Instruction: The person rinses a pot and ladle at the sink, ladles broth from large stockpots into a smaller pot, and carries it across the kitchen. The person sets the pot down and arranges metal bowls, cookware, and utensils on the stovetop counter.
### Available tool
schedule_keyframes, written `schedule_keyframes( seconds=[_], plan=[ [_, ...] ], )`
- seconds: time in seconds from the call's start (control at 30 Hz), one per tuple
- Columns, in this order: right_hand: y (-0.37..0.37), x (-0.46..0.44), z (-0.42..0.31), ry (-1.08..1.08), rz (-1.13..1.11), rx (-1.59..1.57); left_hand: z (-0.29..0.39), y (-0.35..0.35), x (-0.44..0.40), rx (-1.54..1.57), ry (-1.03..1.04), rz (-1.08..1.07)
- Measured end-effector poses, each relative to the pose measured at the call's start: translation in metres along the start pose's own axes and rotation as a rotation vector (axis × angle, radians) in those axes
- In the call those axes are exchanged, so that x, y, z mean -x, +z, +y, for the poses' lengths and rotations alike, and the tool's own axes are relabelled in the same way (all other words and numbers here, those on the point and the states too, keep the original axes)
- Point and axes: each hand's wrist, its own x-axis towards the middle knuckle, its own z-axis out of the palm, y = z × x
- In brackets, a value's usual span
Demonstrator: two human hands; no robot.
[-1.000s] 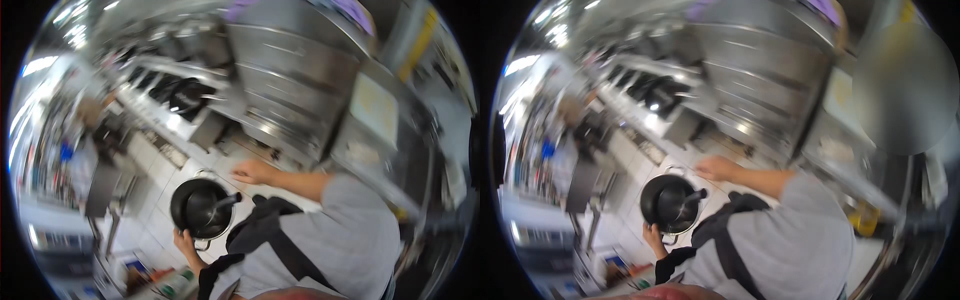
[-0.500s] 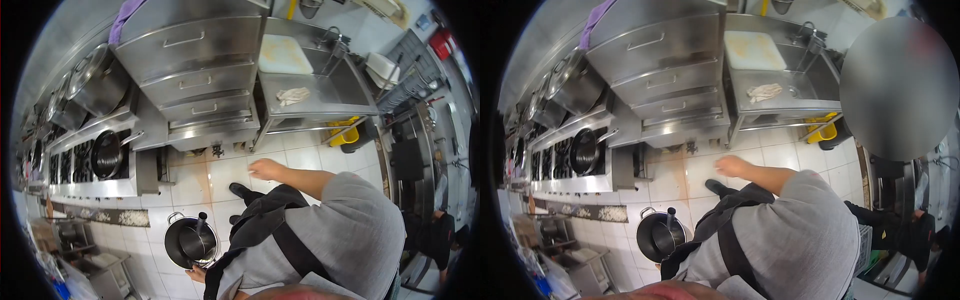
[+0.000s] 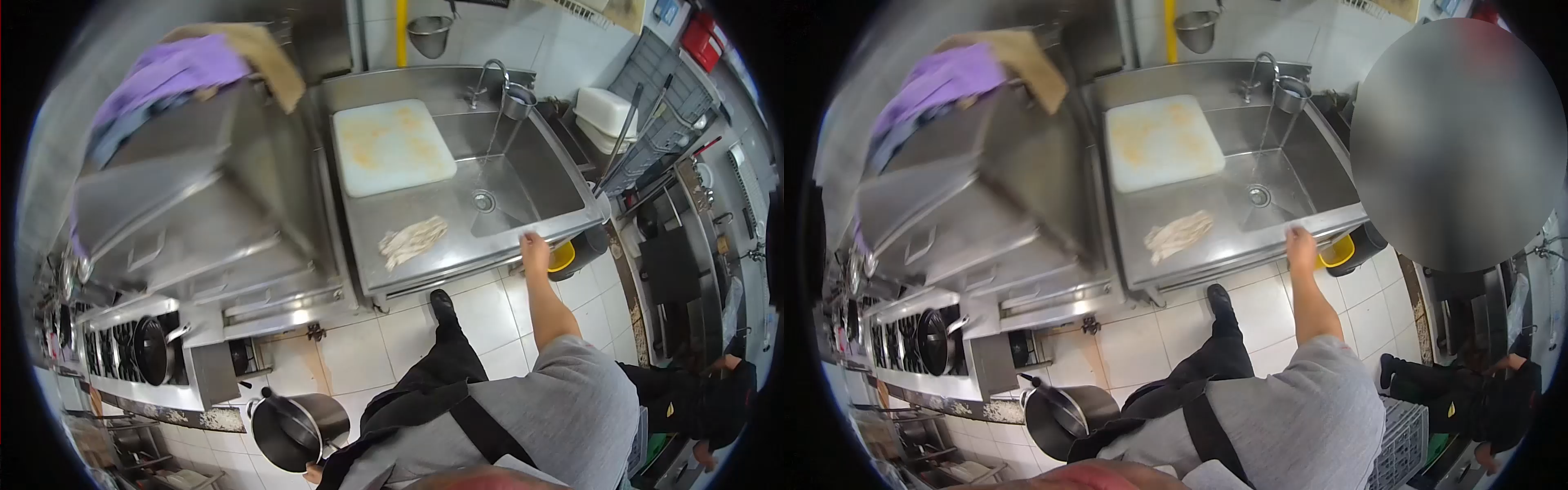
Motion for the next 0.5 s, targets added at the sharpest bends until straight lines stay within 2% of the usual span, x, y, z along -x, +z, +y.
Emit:
schedule_keyframes(
  seconds=[0.03,0.07,0.13,0.2,0.27,0.3,0.33,0.4,0.47,0.5],
  plan=[
    [0.030,-0.048,0.000,0.054,-0.020,-0.235,0.016,0.030,0.011,-0.005,-0.007,0.004],
    [0.057,-0.093,-0.008,-0.115,0.071,-0.232,0.029,0.060,0.023,-0.004,-0.011,0.009],
    [0.099,-0.177,-0.041,-0.224,0.194,-0.266,0.063,0.111,0.046,-0.004,-0.034,0.031],
    [0.130,-0.255,-0.073,0.018,0.085,-0.466,0.097,0.152,0.067,-0.018,-0.059,0.036],
    [0.131,-0.318,-0.119,0.401,0.090,-0.878,0.128,0.180,0.086,-0.014,-0.098,0.048],
    [0.158,-0.357,-0.117,0.410,0.056,-0.877,0.143,0.190,0.095,-0.009,-0.115,0.061],
    [0.191,-0.391,-0.110,0.342,0.223,-0.769,0.158,0.198,0.103,0.002,-0.136,0.075],
    [0.233,-0.433,-0.098,0.267,0.368,-0.666,0.181,0.209,0.116,0.017,-0.167,0.097],
    [0.259,-0.467,-0.096,0.120,0.476,-0.516,0.200,0.216,0.127,0.043,-0.190,0.126],
    [0.268,-0.483,-0.095,0.117,0.461,-0.530,0.207,0.218,0.131,0.055,-0.202,0.142]
  ],
)
